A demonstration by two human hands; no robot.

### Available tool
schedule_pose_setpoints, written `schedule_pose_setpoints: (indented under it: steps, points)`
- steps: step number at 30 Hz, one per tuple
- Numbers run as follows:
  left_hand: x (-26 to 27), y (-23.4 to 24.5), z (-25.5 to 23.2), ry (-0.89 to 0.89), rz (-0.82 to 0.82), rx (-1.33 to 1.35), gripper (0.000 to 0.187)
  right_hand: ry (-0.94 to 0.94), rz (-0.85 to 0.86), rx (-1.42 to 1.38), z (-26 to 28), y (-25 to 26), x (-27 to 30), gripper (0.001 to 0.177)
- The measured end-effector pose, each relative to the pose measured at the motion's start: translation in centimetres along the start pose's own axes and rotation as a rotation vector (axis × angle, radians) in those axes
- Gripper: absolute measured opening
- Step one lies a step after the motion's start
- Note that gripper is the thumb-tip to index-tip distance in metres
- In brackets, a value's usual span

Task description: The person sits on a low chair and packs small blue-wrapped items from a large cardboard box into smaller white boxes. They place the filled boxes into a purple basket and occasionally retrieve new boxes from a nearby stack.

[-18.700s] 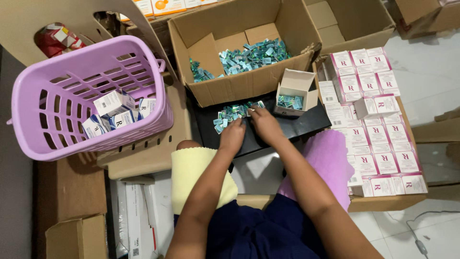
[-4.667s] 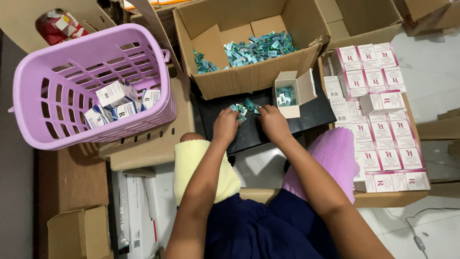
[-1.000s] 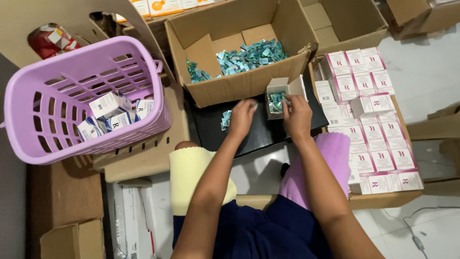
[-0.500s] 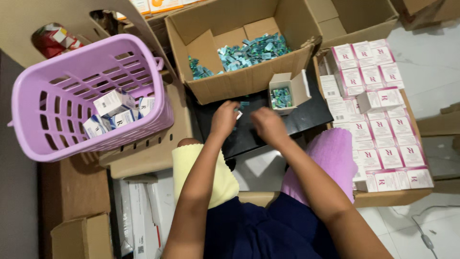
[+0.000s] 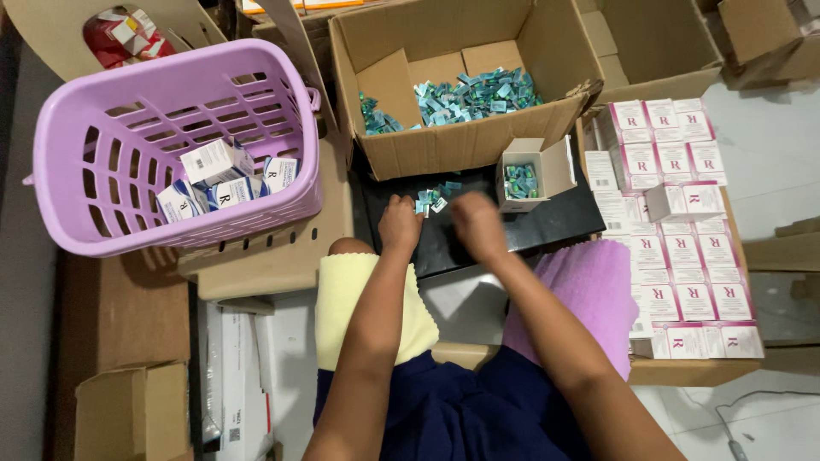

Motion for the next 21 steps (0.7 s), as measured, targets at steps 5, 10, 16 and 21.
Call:
schedule_pose_setpoints:
  steps: [5,10,16,21]
  points:
    - [-0.1,-1.5,0.3,0.010,0.006,0.048,0.023,-0.121,-0.329,0.068,-1.1,10.3,-1.2,0.017]
    - [0.1,-0.7,0.1,-0.066,-0.094,0.067,0.019,-0.250,-0.283,0.042,-2.4,12.0,-1.3,0.018]
    - [-2.1,-0.1,-7.1,-0.365,-0.155,0.467,0.020,-0.227,-0.416,-0.065,-3.1,12.6,-1.1,0.012]
    - [-3.6,-1.7,-13.8,-0.501,0.017,0.670,0.023,-0.219,-0.391,-0.057,-2.1,12.9,-1.6,0.013]
Point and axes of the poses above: each hand's wrist, its own x-axis away from the middle knuckle, its own y-axis out of the back of the hand, z = x × y, the point moved 5 cm from there along -x, towards the middle knuckle, and after that the axes turned 4 degrees about -y, right-handed, at the moved point
